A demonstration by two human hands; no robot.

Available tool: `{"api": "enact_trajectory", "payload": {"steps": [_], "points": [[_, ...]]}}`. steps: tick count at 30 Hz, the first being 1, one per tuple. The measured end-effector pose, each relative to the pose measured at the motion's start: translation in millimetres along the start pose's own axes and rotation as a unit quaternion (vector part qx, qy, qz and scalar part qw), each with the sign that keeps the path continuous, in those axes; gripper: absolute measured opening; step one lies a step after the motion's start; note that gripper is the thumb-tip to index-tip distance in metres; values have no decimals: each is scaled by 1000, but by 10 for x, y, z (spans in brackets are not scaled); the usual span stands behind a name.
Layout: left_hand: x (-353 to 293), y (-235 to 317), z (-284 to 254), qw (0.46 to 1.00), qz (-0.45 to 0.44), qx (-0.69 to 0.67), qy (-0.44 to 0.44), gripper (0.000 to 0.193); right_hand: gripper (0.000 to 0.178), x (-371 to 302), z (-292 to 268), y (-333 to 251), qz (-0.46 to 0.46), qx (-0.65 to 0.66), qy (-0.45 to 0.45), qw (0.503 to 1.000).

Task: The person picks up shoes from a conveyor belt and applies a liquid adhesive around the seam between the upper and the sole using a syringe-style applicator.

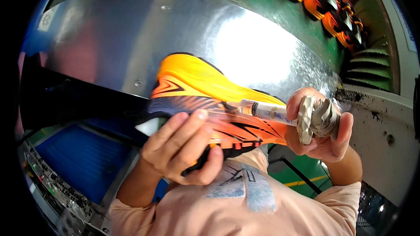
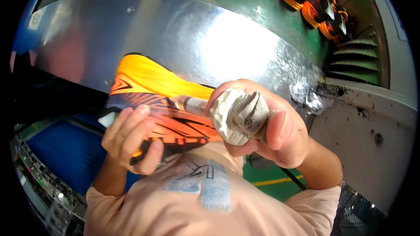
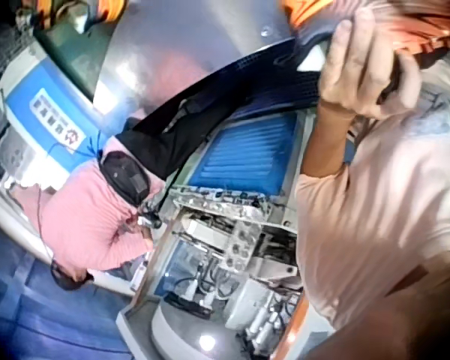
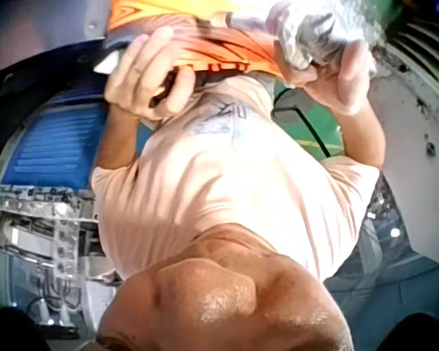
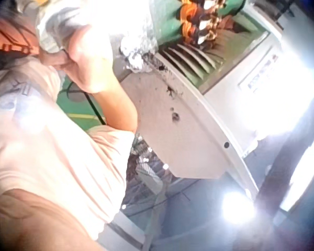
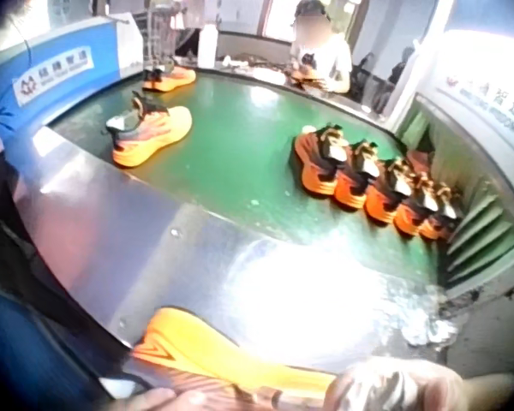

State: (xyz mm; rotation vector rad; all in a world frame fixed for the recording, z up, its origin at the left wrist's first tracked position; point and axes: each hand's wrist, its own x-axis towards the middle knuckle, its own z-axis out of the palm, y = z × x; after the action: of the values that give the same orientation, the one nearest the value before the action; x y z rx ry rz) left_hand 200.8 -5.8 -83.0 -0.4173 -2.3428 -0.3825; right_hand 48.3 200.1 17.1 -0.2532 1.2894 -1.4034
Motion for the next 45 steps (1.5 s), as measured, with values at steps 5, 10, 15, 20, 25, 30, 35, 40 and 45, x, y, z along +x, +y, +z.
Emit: {"api": "enact_trajectory", "payload": {"steps": [5, 10, 15, 20, 25, 30, 35, 40, 45], "points": [[-103, 57, -15, 999, -9, 39, -36, 22, 99, -276, -83, 67, 9, -16, 55, 998], [-96, 70, -71, 996, -8, 53, -67, 21, 98, -550, -196, 274, -21, 106, 67, 992], [-22, 61, -40, 995, -9, 67, -74, 20, 89, -818, -303, 611, -124, 161, 48, 978], [89, 29, -48, 995, 10, 65, -78, 21, 85, -926, -299, 912, -224, 191, 88, 952], [217, 39, 12, 993, 31, 75, -80, 24, 86, -984, -308, 1183, -283, 273, 84, 916], [332, -10, -36, 990, 64, 56, -115, 54, 91, -992, -263, 1289, -313, 306, 100, 894], [476, 27, 12, 991, 44, 37, -124, 52, 93, -1057, -242, 1287, -265, 278, 134, 913], [637, 48, 39, 987, 40, 49, -146, 51, 95, -1146, -239, 1113, -174, 290, 131, 932], [815, -19, 96, 985, 24, -6, -172, 56, 93, -1070, -290, 1241, -240, 257, 81, 933]]}}
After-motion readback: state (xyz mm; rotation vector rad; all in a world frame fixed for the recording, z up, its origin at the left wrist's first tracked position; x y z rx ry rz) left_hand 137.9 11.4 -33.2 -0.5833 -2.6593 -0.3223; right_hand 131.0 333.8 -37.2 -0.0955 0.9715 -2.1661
